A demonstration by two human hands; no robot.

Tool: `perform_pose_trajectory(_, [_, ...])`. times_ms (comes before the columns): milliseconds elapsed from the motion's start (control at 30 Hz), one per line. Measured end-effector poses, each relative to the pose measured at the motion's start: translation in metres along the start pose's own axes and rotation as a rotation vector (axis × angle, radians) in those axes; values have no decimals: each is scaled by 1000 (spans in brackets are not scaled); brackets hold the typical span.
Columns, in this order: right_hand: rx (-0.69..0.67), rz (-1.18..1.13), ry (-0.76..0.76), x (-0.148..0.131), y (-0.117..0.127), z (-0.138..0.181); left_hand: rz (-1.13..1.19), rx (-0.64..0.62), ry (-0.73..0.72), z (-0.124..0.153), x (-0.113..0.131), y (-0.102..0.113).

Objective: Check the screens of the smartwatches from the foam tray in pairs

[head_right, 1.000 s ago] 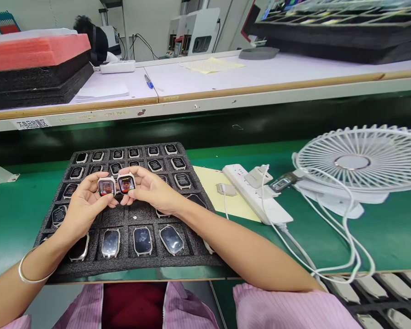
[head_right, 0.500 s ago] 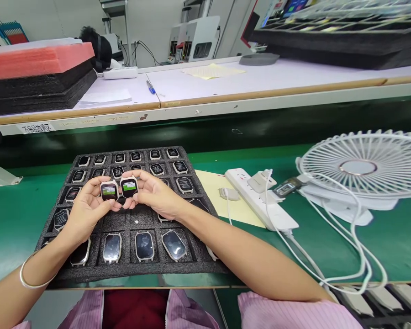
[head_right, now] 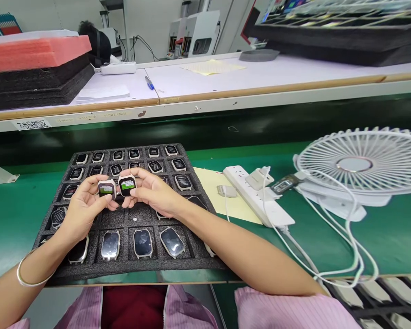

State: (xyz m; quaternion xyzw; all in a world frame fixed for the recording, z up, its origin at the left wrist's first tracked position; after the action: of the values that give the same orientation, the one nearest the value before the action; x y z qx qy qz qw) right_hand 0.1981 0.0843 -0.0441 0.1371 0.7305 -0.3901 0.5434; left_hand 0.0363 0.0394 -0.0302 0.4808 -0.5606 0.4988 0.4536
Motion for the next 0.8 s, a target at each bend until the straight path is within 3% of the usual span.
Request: perform_pose_trajectory(800, [9, 61, 4, 2, 2, 0, 6, -18, 41, 1, -3, 3])
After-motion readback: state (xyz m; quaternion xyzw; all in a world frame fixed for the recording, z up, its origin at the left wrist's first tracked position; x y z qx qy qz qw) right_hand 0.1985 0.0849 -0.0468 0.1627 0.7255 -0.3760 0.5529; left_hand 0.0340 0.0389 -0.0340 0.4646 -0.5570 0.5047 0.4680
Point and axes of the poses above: each hand's wrist, its own z-axis away from the middle knuckle, its own y-axis out of the back of the hand, x = y × z, the point moved 4 cm from there along -z, towards the middle knuckle, and after that the axes turned 1 degree about z, right-handed, at the moved point
